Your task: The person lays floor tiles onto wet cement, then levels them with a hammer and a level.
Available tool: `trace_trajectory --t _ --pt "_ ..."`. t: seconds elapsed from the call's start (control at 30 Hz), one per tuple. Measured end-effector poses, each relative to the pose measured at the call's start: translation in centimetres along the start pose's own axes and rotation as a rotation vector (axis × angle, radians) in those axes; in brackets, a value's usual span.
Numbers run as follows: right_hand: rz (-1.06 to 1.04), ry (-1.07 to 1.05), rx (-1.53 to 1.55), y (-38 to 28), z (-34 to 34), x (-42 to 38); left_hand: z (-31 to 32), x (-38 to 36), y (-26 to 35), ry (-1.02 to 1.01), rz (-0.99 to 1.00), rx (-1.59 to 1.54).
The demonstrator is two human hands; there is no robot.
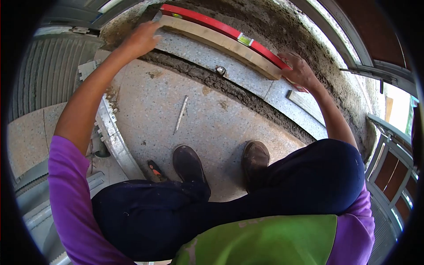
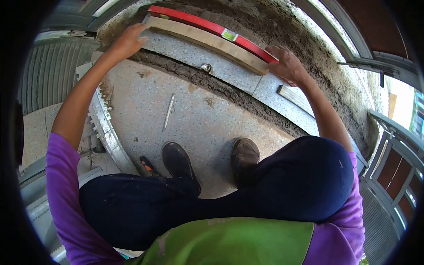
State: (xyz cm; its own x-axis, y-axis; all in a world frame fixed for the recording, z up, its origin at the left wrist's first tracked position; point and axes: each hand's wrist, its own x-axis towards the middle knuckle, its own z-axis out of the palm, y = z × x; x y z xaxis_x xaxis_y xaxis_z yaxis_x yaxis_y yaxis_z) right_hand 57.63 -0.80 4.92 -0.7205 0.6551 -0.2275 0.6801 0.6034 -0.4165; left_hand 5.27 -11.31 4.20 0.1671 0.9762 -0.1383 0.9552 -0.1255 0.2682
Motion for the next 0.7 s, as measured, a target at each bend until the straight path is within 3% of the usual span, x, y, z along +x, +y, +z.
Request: trace_trajectory --t 0.23,0.33,0.7 --pt "0.161 -0.141 0.001 0.7 0.9 -1.7 -0.6 0.7 0.0 0.071 -0.089 0.039" --pt "0.009 0.123 0.045 1.8 2.8 -2.1 -0.9 0.5 1.0 0.084 -0.098 0.067" --pt "0.044 0.297 0.098 0.9 0.3 -2.7 -2.6 1.4 0.2 0.288 -0.094 0.075"
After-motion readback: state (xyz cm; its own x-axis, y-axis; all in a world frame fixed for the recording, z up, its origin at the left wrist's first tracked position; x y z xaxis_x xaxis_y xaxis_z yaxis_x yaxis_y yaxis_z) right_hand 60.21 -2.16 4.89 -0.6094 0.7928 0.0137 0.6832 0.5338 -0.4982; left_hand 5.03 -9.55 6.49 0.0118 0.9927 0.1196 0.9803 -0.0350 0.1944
